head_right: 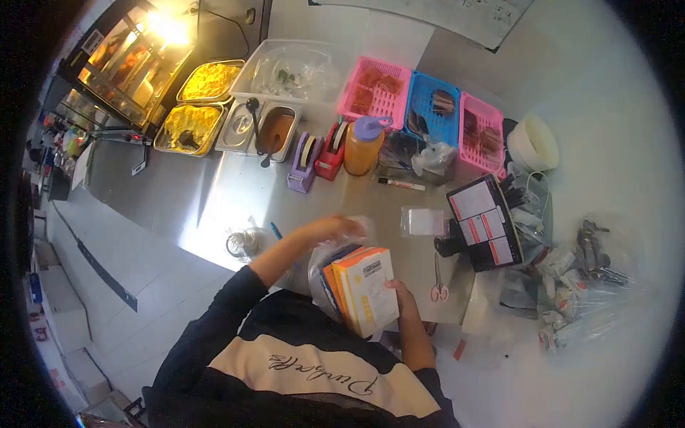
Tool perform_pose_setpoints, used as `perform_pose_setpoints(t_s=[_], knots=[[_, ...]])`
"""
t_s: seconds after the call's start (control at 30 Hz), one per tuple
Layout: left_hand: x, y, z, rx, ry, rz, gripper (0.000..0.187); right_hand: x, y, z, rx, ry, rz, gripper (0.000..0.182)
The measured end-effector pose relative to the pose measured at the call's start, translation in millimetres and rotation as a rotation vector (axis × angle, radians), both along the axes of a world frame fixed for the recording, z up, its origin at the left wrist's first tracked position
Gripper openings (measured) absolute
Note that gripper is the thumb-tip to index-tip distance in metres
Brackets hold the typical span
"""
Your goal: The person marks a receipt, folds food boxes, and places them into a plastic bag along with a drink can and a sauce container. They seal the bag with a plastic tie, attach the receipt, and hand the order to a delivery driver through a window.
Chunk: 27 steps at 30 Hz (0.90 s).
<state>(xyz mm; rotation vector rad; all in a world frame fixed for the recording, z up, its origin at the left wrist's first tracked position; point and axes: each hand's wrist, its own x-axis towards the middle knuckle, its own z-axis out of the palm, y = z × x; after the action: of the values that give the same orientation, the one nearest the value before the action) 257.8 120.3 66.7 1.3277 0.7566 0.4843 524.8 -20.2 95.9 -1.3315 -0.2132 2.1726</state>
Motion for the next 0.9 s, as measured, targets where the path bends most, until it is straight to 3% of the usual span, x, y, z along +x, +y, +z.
perform_pose_setpoints(t_s=[0.07, 0.13, 0.23, 0.33, 0.43, 0.53, 0.63, 0.73, 0.9], knots=[[34.1, -6.3, 43.1, 0.212, 0.102, -0.093, 0.039, -3.0, -5.4, -28.0, 0.055, -0.073, 0.026, 0.064], [50.3, -9.2, 85.9, -0.036, 0.186, -0.103, 0.036, -3.6, -7.8, -35.6, 0.107, -0.078, -0.025, 0.066], [38.9, -32.6, 92.2, 0.819, 0.838, 0.085, 0.028, -4.0, -3.3, -31.5, 0.153, -0.011, -0.124, 0.065], [35.0, -53.3, 138.9, 0.754, 1.118, -0.160, 0.024, 5.2, -4.2, -39.3, 0.176, -0.041, -0.067, 0.066], [65.1, -76.6, 127.0, 1.196, 0.774, -0.064, 0.020, 7.1, -2.5, -69.0, 0.270, -0.046, -0.090, 0.068], [72.9, -79.7, 148.0, 1.252, 0.391, 0.101, 0.018, -19.5, 8.0, -49.7, 0.421, 0.098, -0.293, 0.070], [34.2, -48.8, 125.9, 1.367, 0.400, 0.409, 0.016, -47.5, 13.0, -28.3, 0.560, 0.246, -0.518, 0.072], [-1.7, -28.8, 106.9, 1.308, 0.617, 0.552, 0.019, -59.3, 21.9, -14.2, 0.519, 0.214, -0.765, 0.070], [-17.0, -37.7, 75.6, 1.096, 0.727, 0.600, 0.032, -45.4, 18.6, -28.8, 0.521, 0.211, -0.645, 0.070]])
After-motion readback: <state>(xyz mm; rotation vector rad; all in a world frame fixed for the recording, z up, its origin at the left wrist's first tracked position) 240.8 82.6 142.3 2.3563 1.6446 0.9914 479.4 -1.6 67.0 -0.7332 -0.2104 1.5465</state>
